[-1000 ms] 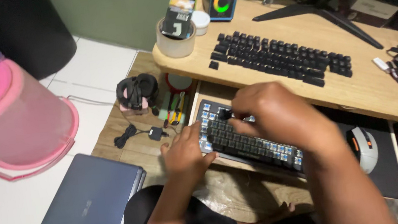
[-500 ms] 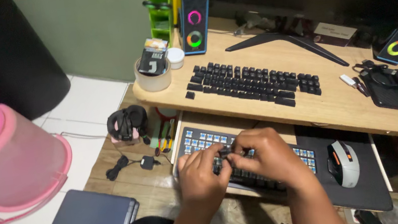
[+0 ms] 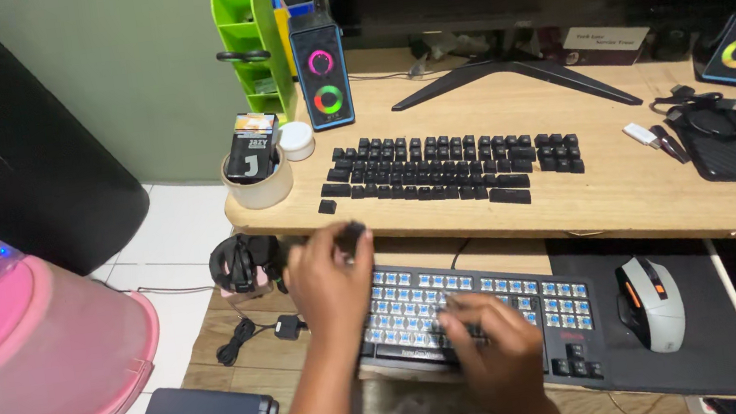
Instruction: The person uses a keycap puller to remove keycaps from a mechanical keyboard and places them on the desk. They then pick up the keycaps and press them back onto the keyboard switches.
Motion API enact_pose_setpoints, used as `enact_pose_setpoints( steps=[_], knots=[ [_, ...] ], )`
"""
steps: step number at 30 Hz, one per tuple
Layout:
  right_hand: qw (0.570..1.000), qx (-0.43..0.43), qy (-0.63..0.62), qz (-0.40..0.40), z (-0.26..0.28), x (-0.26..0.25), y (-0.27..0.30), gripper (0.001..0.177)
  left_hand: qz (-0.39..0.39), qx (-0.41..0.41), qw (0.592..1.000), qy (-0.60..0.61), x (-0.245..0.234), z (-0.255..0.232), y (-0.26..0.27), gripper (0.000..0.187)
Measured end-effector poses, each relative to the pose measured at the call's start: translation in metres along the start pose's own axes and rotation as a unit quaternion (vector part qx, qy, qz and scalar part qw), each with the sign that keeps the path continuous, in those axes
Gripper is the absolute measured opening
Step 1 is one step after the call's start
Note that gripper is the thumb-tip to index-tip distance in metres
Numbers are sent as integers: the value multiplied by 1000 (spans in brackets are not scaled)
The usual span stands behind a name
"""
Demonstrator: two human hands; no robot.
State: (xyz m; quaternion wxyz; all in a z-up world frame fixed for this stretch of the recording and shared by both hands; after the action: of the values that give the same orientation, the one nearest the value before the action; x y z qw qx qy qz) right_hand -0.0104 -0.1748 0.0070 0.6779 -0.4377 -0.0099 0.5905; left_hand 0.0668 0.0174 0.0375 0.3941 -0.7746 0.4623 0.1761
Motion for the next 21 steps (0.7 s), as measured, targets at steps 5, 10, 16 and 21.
enact_pose_setpoints(
  steps=[5,10,16,21],
  knots=[
    [997,42,-58,20,-6,3,25,12,-8,-9,998,-56,9,-5,-28,30],
    [991,110,-61,33,-10,-5,28,13,-16,20,998,-49,14,1,-25,34],
    [996,39,-78,28,-9,1,34,11,-6,41,998,-57,19,4,-35,23],
    [994,33,-87,51,-15,6,41,9,6,33,997,-76,18,5,-43,23]
  ],
)
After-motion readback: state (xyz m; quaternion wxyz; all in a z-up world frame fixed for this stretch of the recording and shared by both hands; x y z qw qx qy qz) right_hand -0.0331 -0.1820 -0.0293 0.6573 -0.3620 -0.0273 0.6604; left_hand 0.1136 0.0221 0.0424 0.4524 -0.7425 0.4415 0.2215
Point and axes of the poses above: each hand's wrist, its own y-axis away from the middle knuckle, its own x-axis out of the palm, z = x × y, the point moved 2 cm from there along -y, towards the middle knuckle, and after that the axes turned 8 degrees about z, right-handed, at the moved point
